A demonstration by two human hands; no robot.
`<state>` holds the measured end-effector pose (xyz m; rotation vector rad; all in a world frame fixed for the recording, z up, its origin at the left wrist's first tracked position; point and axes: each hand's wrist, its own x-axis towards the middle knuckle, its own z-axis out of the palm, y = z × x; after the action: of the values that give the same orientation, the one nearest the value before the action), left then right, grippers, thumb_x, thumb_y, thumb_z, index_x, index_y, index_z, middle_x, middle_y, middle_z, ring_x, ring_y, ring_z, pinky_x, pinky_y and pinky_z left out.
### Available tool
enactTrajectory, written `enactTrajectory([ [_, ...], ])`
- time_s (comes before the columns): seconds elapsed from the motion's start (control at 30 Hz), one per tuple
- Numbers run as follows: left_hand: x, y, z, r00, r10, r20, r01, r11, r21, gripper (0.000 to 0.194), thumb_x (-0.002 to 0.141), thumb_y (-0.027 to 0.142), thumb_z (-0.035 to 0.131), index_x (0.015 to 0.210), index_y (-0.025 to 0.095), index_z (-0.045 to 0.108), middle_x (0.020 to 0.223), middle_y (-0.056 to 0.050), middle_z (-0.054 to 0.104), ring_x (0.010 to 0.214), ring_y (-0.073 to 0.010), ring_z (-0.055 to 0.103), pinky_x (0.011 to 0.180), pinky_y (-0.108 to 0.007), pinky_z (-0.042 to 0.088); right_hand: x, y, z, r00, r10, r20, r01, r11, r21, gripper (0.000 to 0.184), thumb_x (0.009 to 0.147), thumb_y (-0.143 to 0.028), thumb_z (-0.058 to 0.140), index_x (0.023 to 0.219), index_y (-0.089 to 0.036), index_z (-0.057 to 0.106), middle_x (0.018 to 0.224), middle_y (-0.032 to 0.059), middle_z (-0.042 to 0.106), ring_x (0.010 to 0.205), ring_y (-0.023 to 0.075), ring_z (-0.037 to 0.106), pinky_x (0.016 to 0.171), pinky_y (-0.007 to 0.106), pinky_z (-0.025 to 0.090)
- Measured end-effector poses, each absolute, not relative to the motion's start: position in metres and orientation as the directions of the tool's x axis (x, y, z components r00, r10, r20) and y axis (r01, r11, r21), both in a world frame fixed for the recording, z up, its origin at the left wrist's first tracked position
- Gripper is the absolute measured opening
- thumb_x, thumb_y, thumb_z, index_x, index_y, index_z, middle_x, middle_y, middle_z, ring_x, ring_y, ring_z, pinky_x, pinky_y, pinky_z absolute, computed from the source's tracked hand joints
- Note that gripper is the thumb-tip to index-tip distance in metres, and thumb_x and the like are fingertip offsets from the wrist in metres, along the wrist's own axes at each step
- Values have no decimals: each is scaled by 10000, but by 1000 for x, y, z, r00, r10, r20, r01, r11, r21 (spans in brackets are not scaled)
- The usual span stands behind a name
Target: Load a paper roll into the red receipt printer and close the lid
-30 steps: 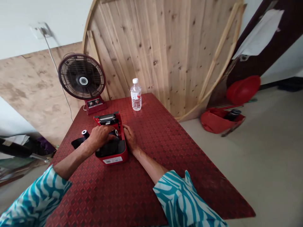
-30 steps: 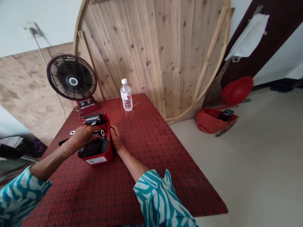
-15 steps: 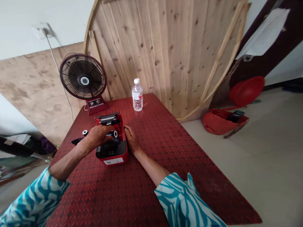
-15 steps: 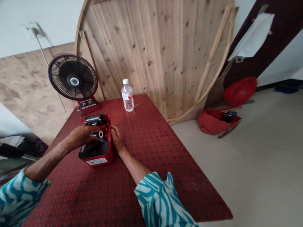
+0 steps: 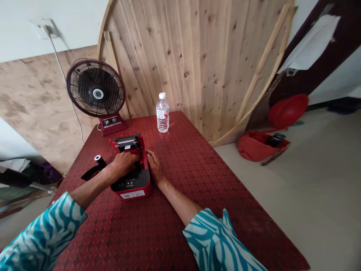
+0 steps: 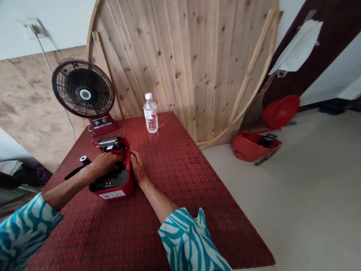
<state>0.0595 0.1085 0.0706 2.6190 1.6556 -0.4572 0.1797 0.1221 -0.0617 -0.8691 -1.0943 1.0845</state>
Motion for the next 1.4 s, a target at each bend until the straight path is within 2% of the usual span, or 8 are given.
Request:
enactTrajectory([
  [0.17,50,117,72,455,850,-265,871,-487,-68,248,823,156,610,1057,198,681,1077,-105,716,1016,-280,665,835,-365,515,180,122,-62,98,966,239,-229,256,-939,344,858,-426,471,1080,-239,655,1135,36,675,1098,199,584,997,349,417],
  [0.33,23,93,87,535,845,-9,816,-515,261,274,919,300,488,1109,233,672,1107,-45,722,989,-216,676,856,-312,507,182,120,-58,76,969,235,-240,246,-939,349,864,-429,471,1094,-239,650,1150,33,675,1120,201,578,1011,359,402],
  [0.43,10,70,86,556,829,64,748,-533,395,311,893,408,535,1100,227,679,1061,-38,736,927,-200,690,826,-291,521,182,118,-56,75,973,219,-237,230,-944,336,865,-431,478,1086,-250,655,1146,27,677,1115,205,582,1002,361,406],
  [0.53,6,58,73,602,778,177,698,-621,356,287,866,382,593,1082,218,686,1044,-53,736,932,-206,687,825,-302,520,182,117,-56,82,974,210,-233,224,-946,336,864,-431,476,1082,-246,652,1133,30,682,1089,209,592,981,365,419],
  [0.7,9,57,57,632,687,358,665,-718,205,214,944,260,483,962,204,688,885,-33,730,808,-164,684,736,-281,493,181,119,-59,73,974,216,-253,228,-940,340,864,-435,473,1084,-242,646,1130,31,682,1090,200,591,986,357,416],
  [0.93,17,34,57,662,606,441,674,-739,3,225,956,242,462,940,197,682,889,-42,714,785,-164,646,701,-298,434,181,119,-59,82,971,223,-273,238,-932,337,851,-452,501,1070,-248,656,1118,26,690,1084,198,593,984,348,419],
  [1.23,13,17,41,606,591,532,697,-717,2,167,927,243,536,1025,189,660,991,-63,692,874,-189,615,768,-337,422,181,116,-57,86,971,224,-245,239,-940,382,841,-495,485,1079,-247,653,1129,37,689,1101,217,588,992,374,415],
  [1.4,13,10,28,548,586,597,725,-688,11,246,896,264,586,1115,162,637,1061,-106,650,963,-223,587,815,-358,442,185,124,-45,63,969,240,-175,248,-953,402,844,-534,461,1048,-253,666,1111,39,685,1101,211,572,994,367,409],
])
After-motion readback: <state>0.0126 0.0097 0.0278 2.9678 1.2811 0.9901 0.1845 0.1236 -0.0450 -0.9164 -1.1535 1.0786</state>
